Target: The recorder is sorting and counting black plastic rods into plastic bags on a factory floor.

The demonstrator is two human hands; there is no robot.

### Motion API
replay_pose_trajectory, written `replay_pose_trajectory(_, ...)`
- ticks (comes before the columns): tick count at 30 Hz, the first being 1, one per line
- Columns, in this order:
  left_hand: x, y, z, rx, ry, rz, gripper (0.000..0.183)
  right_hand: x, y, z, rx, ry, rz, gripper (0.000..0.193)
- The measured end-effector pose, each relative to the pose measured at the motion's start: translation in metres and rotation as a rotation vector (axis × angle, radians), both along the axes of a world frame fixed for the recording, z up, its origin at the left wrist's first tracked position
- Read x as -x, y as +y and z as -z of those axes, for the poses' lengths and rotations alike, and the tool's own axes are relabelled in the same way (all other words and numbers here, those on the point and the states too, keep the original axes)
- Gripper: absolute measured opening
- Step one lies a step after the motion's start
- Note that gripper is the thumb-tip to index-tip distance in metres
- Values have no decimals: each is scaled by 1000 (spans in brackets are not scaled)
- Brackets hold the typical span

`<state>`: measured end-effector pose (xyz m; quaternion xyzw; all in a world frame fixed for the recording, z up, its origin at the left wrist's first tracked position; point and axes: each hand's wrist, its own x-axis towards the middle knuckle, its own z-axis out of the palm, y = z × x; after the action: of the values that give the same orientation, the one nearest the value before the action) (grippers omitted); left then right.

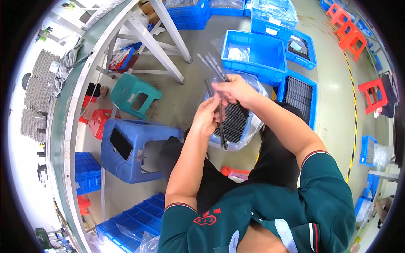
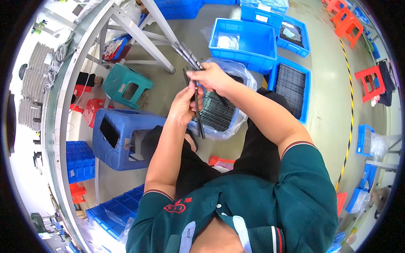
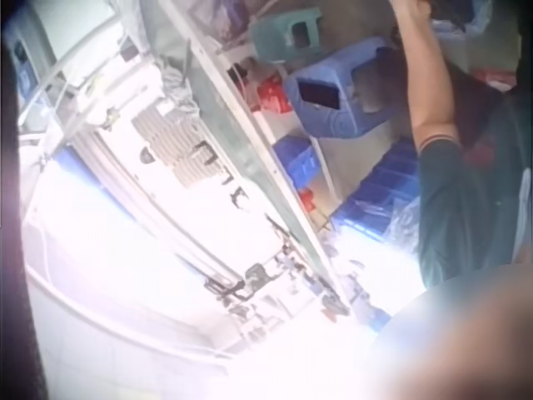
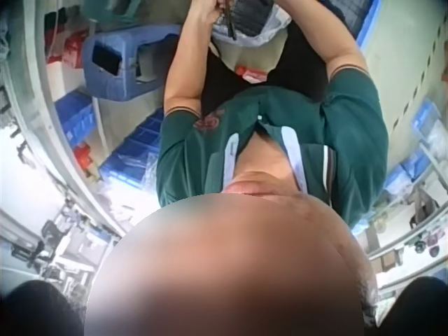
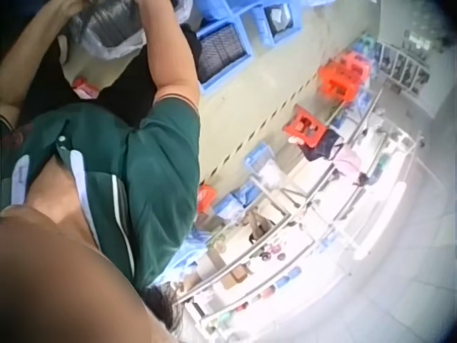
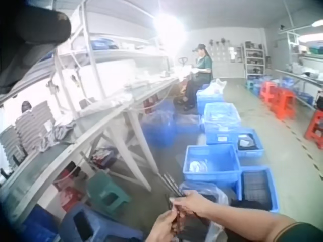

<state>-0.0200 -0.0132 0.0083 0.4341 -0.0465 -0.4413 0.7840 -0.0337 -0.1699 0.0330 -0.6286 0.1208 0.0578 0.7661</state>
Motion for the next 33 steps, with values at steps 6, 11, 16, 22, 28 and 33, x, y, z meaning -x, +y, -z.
replay_pose_trajectory(6, 10, 11, 4, 38, 64, 365, 34, -41, -90, -7, -155, -131, 514, 27)
replay_pose_trajectory(11, 4, 19, -3, 105, 24, 138, 35, -30, -82, -11, -140, -77, 445, 26)
replay_pose_trajectory(16, -5, 10, -2, 209, 59, 95, 36, -10, -12, 7, 70, 56, 44, 38)
replay_pose_trajectory(22, -2, 10, 6, 185, 102, 93, 36, -8, 13, 6, 257, 32, -206, 33)
replay_pose_trajectory(28, -9, 15, 0, 136, 100, -217, 35, -3, 7, -3, 501, -12, -92, 31)
replay_pose_trajectory(33, -29, 27, 6, 180, 142, -423, 32, 13, 4, -11, 270, 40, -182, 19)
